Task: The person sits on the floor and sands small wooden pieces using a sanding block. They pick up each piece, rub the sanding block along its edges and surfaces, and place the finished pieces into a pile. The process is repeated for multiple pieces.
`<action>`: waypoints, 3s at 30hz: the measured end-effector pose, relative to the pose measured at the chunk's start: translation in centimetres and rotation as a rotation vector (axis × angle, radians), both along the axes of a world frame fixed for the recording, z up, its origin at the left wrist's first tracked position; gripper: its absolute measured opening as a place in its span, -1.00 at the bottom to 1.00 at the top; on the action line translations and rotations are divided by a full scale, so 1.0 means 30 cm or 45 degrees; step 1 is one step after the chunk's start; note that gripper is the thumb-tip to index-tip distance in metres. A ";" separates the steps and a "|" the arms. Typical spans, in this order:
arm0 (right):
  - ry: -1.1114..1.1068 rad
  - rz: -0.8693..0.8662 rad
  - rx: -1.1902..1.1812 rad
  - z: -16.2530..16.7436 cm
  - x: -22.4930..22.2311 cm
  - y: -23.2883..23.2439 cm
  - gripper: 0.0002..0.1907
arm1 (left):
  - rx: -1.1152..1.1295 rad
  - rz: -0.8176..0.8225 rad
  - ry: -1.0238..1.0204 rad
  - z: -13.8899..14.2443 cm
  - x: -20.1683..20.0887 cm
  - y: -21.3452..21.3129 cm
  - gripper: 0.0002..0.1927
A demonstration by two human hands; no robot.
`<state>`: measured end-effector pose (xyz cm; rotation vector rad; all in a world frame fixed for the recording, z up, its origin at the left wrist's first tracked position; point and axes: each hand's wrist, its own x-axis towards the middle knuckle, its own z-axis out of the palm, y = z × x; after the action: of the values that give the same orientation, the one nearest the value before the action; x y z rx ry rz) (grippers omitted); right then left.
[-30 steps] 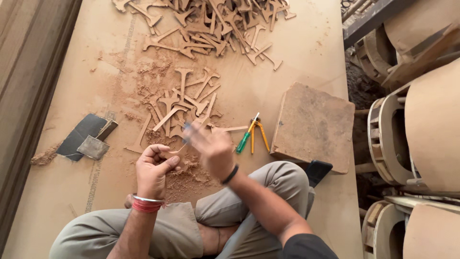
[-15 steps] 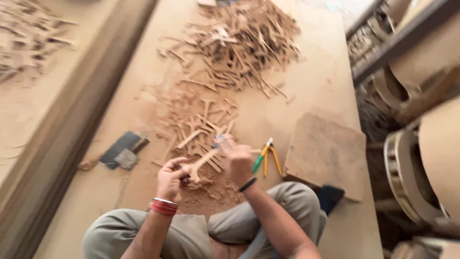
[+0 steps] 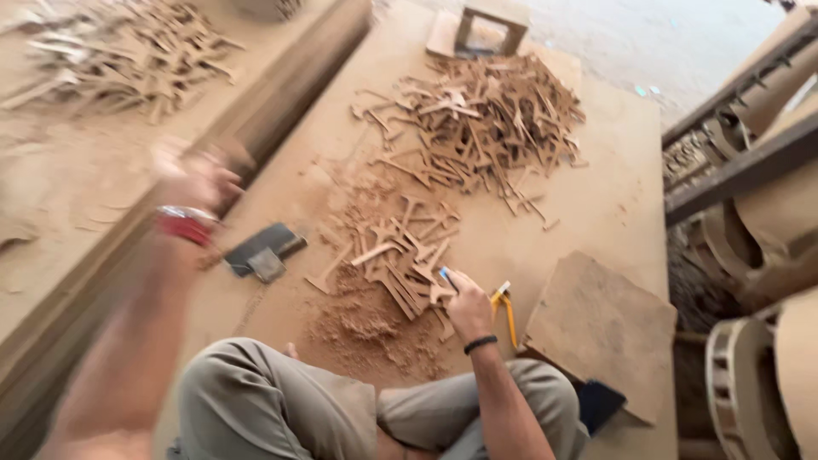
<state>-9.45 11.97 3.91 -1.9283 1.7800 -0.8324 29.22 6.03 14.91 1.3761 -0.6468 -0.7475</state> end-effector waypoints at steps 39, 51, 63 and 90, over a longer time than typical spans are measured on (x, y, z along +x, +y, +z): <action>-0.298 -0.156 -0.090 -0.061 -0.212 -0.081 -0.52 | 0.916 -0.941 -1.686 -0.456 -1.067 -0.103 -0.66; -0.055 0.137 -0.209 -0.010 -0.027 0.005 -0.47 | 0.646 -1.043 -0.011 -0.457 -0.781 0.125 -0.78; 0.208 0.477 -0.476 -0.046 0.177 0.107 -0.48 | 0.481 -0.534 1.066 -0.533 -0.679 0.341 -0.72; 0.392 0.078 -0.554 -0.168 0.081 0.026 -0.41 | 0.114 -0.459 1.014 -0.685 -0.707 0.341 -0.77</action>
<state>-7.01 12.75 -1.13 -2.4929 1.8047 -1.0124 8.00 16.27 -5.64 0.9225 -0.2190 -1.5180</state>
